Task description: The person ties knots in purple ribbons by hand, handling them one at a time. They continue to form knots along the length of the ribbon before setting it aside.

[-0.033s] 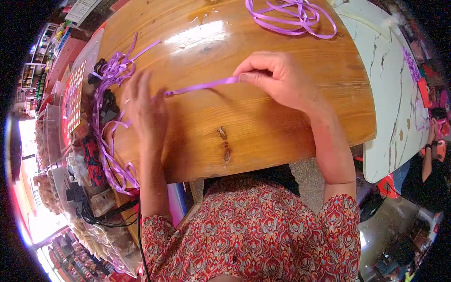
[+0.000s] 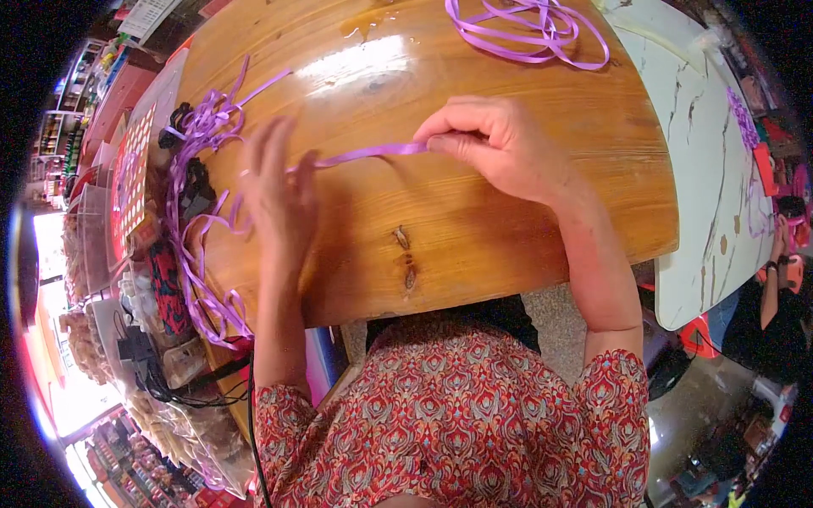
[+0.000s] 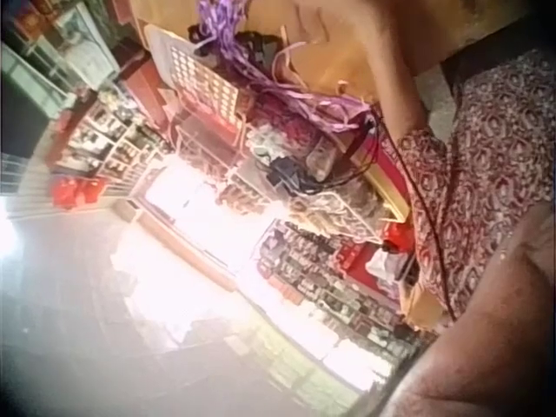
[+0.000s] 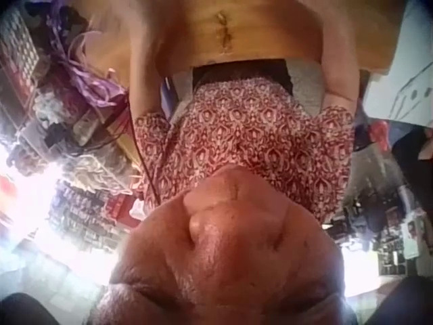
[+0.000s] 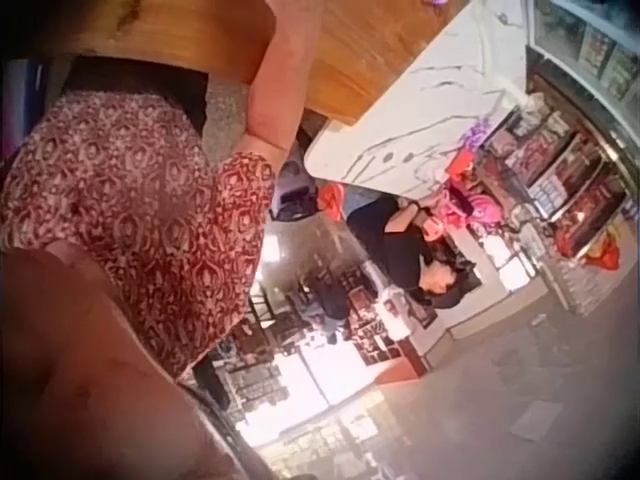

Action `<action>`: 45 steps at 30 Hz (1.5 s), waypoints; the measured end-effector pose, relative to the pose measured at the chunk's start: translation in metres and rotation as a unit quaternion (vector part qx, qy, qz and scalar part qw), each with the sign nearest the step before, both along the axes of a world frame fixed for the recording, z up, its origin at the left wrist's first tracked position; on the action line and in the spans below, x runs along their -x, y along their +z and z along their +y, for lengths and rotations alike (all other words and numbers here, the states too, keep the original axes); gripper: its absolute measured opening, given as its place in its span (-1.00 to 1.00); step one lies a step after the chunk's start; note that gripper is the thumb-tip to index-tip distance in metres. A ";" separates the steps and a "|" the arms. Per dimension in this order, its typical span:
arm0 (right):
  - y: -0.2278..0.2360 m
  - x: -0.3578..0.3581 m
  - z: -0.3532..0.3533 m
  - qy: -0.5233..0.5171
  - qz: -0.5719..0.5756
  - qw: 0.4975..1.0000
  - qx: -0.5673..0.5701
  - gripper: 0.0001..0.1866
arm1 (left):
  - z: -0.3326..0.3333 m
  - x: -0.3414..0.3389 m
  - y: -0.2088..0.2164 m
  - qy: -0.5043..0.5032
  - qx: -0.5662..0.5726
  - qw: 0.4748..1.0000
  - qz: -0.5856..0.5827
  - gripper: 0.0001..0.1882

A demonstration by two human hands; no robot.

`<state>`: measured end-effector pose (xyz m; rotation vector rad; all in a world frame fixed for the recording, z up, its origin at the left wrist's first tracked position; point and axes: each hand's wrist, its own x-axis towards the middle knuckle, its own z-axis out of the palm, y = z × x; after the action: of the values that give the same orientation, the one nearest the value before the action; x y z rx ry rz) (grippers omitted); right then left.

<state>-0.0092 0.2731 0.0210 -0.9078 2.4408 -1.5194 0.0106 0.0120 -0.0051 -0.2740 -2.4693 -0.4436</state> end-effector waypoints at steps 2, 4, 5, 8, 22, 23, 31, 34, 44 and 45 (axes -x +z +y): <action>-0.003 -0.005 -0.010 0.015 0.003 0.999 0.039 -0.86 | 0.036 -0.005 0.004 -0.164 -0.174 0.970 -0.037 -0.63; -0.005 -0.005 -0.012 0.026 0.008 0.997 0.075 -0.85 | 0.064 -0.010 0.002 -0.211 -0.239 0.944 -0.084 -0.65; -0.007 -0.004 -0.013 0.004 0.033 0.996 0.088 -0.84 | 0.074 -0.011 -0.003 -0.237 -0.414 0.861 -0.179 -0.72; -0.009 -0.005 -0.011 -0.056 0.056 0.992 0.095 -0.82 | 0.078 -0.012 -0.001 -0.224 -0.565 0.734 -0.303 -0.82; -0.013 0.000 -0.010 -0.094 0.227 0.969 0.005 -0.84 | 0.059 -0.005 -0.009 -0.156 -0.536 0.774 -0.297 -0.90; -0.012 0.000 -0.010 -0.078 0.220 0.972 0.000 -0.85 | 0.058 -0.005 -0.009 -0.158 -0.536 0.773 -0.300 -0.90; -0.013 0.001 -0.016 -0.090 0.211 0.973 -0.005 -0.80 | 0.055 -0.003 -0.005 -0.169 -0.512 0.784 -0.308 -0.91; -0.012 -0.004 -0.024 -0.119 0.291 0.949 -0.013 -0.74 | 0.056 -0.006 -0.007 -0.166 -0.511 0.785 -0.307 -0.92; -0.013 -0.004 -0.017 -0.085 0.315 0.942 -0.074 -0.76 | 0.053 -0.005 -0.009 -0.182 -0.486 0.806 -0.285 -0.93; -0.012 -0.004 -0.016 -0.083 0.304 0.945 -0.087 -0.79 | 0.052 -0.004 -0.009 -0.170 -0.495 0.805 -0.279 -0.93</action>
<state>-0.0048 0.2569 0.0092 -1.3207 3.0836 -1.1543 0.0150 0.0644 -0.0137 -0.1396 -2.2981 -2.1161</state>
